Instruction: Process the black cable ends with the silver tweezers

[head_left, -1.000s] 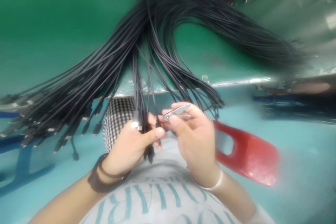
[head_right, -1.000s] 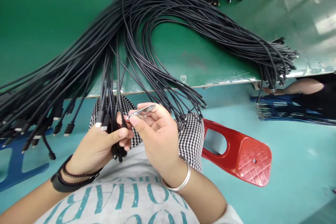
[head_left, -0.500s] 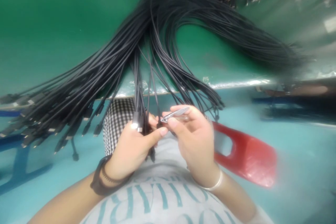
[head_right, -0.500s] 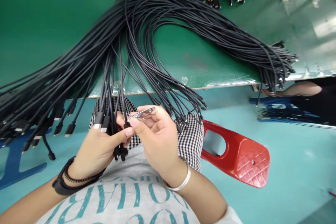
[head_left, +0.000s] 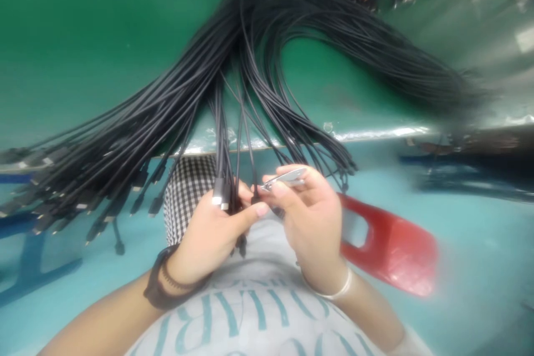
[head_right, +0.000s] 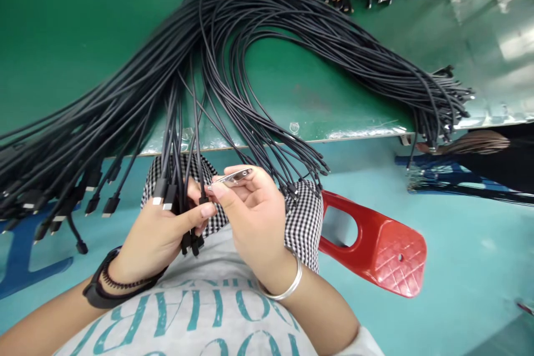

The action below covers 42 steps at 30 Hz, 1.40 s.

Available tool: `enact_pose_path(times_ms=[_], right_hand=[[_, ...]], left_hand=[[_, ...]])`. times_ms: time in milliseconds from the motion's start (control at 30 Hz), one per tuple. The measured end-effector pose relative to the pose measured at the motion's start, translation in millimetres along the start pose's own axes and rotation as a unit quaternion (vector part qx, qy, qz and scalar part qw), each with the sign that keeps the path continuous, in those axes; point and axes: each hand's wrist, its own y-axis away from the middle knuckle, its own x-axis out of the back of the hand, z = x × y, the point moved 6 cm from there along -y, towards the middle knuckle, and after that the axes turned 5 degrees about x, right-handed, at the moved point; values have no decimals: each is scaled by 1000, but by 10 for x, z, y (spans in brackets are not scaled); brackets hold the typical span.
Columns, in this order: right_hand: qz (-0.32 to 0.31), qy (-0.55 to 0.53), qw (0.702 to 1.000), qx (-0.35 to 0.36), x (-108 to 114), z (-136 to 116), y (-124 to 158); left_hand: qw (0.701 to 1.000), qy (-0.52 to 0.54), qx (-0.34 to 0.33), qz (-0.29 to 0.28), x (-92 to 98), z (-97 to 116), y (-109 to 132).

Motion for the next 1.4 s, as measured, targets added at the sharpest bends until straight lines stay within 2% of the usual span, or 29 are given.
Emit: enact_pose_path(times_ms=[67,167,233,300,333,367,433,467,500,533,567,600,633,667,700,767,833,933,1067,1167,1267,1333,1400], right_hand=[[-39,-39,998,-5,-22,4,-28],[-160,-30,986,-40,-118,-17,-43],[-231,35,971,-51,-139,-73,-56],[-254,160,954,-8,-63,-205,-127],[-233,242,941,40,20,-311,-192],[-183,330,921,100,130,-446,-267],[-10,476,849,229,390,-770,-366],[79,511,810,277,502,-910,-365],[150,511,789,307,589,-1004,-341],[185,484,795,316,640,-1037,-316],[177,432,831,301,646,-1005,-306],[132,364,884,262,597,-912,-304],[59,289,934,201,486,-770,-296],[-28,218,967,125,324,-598,-263],[-103,172,978,50,153,-432,-205],[-186,131,972,-58,-118,-178,-95],[-205,110,968,-94,-264,-67,-76],[-192,110,972,-75,-298,-93,-173],[-195,172,964,-61,-224,-191,-296],[-177,188,965,-38,-163,-255,-351],[-148,160,976,-7,-118,-298,-383],[-152,134,979,-19,-131,-269,-373],[-173,112,976,-69,-179,-184,-332]], left_hand=[[1000,-16,8,-7,-6,17,-3],[999,-39,20,-24,-21,71,-11],[997,-38,40,-48,-32,87,-9],[994,-22,59,-85,-41,82,11],[992,-8,69,-101,-37,70,29],[990,11,82,-111,-23,50,50],[985,63,117,-109,28,-10,98],[981,94,135,-101,54,-41,122],[977,120,150,-91,73,-68,144],[973,142,161,-82,84,-88,162],[970,156,169,-75,85,-99,175],[970,162,170,-69,79,-100,182],[971,159,166,-69,64,-91,181],[974,149,156,-71,46,-72,174],[978,133,140,-76,27,-46,163],[987,92,102,-86,-2,10,133],[991,64,75,-90,-8,43,110],[988,85,77,-101,-11,37,106],[973,158,115,-121,-43,8,134],[971,174,130,-98,-47,-19,130],[973,184,128,-62,-25,-55,99],[975,181,116,-54,-13,-68,75],[978,172,107,-56,-8,-81,51]])
